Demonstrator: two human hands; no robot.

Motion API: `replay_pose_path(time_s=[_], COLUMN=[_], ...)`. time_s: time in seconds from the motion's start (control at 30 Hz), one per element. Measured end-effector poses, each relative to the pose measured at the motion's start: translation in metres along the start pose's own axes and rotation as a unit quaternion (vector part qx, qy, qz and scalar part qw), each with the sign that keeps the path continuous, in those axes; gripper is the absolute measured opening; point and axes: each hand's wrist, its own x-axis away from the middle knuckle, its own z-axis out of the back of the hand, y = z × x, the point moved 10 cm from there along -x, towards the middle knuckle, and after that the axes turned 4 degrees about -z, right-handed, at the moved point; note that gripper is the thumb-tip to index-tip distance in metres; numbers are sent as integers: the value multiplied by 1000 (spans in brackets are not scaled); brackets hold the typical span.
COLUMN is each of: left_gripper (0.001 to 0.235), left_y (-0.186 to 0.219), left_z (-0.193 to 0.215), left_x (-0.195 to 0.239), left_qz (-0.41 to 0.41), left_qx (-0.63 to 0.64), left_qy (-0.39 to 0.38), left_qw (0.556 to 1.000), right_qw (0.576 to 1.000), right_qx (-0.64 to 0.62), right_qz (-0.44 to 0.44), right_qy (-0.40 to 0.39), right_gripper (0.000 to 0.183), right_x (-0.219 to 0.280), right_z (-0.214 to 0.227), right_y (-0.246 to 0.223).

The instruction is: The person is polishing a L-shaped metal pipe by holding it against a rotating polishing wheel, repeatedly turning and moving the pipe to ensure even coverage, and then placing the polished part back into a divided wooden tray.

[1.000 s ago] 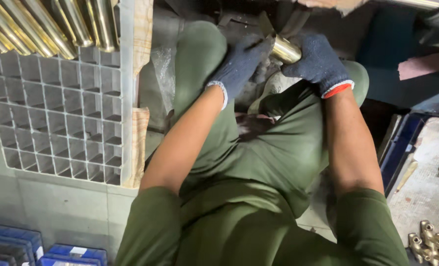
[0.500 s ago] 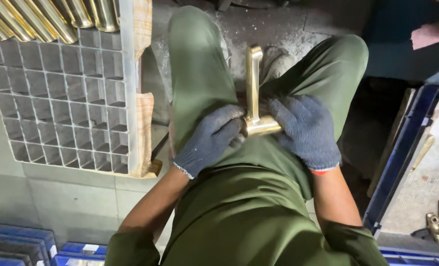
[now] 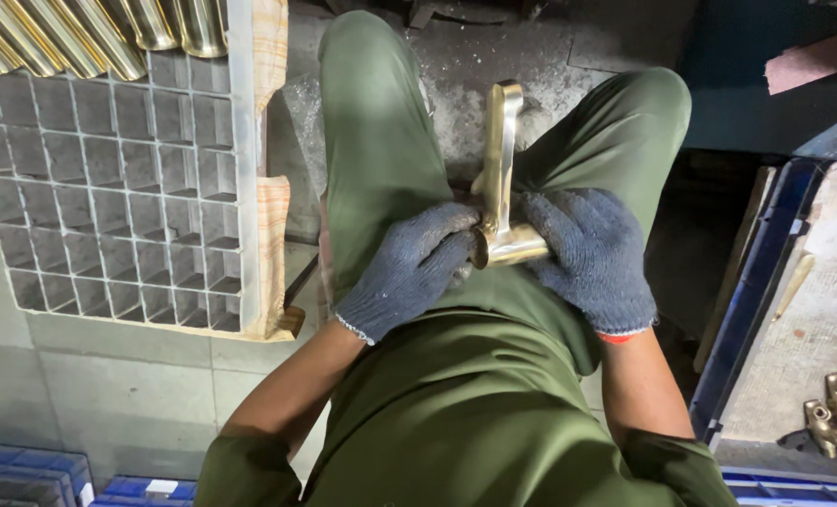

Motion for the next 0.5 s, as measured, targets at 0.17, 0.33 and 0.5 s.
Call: replay_pose_path(time_s=[0.17, 0.33, 0.5], left_gripper=[24, 19, 10], left_y=[-1, 13, 4], left_z=[1, 4, 18], left_x=[0, -10, -54], left_qz=[7, -55, -61], left_qx=[1, -123, -152], left_qy=[0, 4, 40], left_qw=[1000, 991, 986], right_qw=[1000, 1000, 998], right_qx=[9, 27, 17], right_qz=[6, 13, -32], right_qy=[-10, 3, 56], right_gripper=[66, 62, 51], right_x=[-3, -11, -36], right_z=[7, 7, -10], right_y=[-6, -6, 43])
